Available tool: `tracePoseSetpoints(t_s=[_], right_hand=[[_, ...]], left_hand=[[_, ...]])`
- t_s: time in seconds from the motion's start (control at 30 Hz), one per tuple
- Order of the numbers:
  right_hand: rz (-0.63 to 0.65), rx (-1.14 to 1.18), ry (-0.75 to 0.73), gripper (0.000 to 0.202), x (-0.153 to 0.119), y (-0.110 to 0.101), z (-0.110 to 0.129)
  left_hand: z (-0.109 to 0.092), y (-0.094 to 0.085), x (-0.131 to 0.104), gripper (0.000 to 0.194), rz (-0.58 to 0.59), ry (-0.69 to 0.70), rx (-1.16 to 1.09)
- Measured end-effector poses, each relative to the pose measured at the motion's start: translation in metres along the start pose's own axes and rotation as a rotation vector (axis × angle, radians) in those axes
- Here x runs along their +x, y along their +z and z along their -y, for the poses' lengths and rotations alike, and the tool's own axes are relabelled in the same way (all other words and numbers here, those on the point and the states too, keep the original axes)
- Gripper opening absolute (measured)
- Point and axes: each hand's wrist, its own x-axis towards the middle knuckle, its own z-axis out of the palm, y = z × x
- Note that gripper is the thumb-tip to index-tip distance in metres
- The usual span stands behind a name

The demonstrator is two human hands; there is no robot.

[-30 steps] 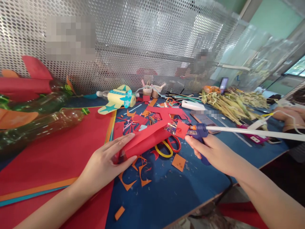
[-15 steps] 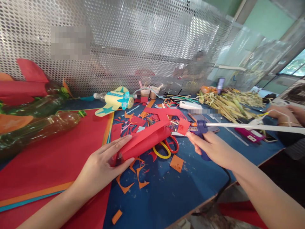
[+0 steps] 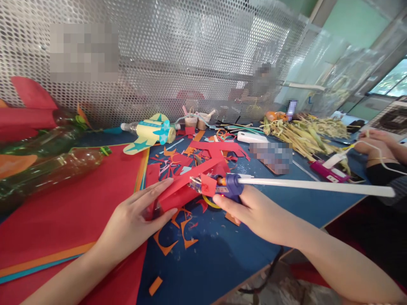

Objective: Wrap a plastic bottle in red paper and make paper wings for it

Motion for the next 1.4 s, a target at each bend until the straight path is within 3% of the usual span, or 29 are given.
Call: tracePoseSetpoints(t_s=[0.13, 0.5, 0.67, 1.03, 1.17, 1.4], right_hand=[[-0.026, -0.079, -0.007, 0.033, 0.003, -0.007, 0.000], [-0.175, -0.232, 0.184, 0.046, 0.003, -0.038, -0.022], [-0.170, -0.186, 0.239, 0.048, 0.004, -0.037, -0.023], [-0.015, -0.086, 0.089, 0.042, 0.011, -0.010, 0.001], [0.025, -0.064, 0.101, 0.043, 0.011, -0.008, 0.003], [-0.080, -0.224, 0.088, 0.042, 0.007, -0.022, -0.007]], left_hand=[[-0.004, -0.001, 0.002, 0.050, 0.009, -0.013, 0.013], [-0.003, 0.001, 0.001, 0.054, 0.015, -0.058, 0.064], [-0.006, 0.000, 0.003, 0.050, 0.020, -0.088, 0.064], [-0.005, -0.001, 0.003, 0.051, 0.010, -0.106, 0.047], [-0.006, -0.002, 0.003, 0.050, 0.022, -0.105, 0.045], [-0.005, 0.000, 0.002, 0.051, 0.017, -0.074, 0.064]])
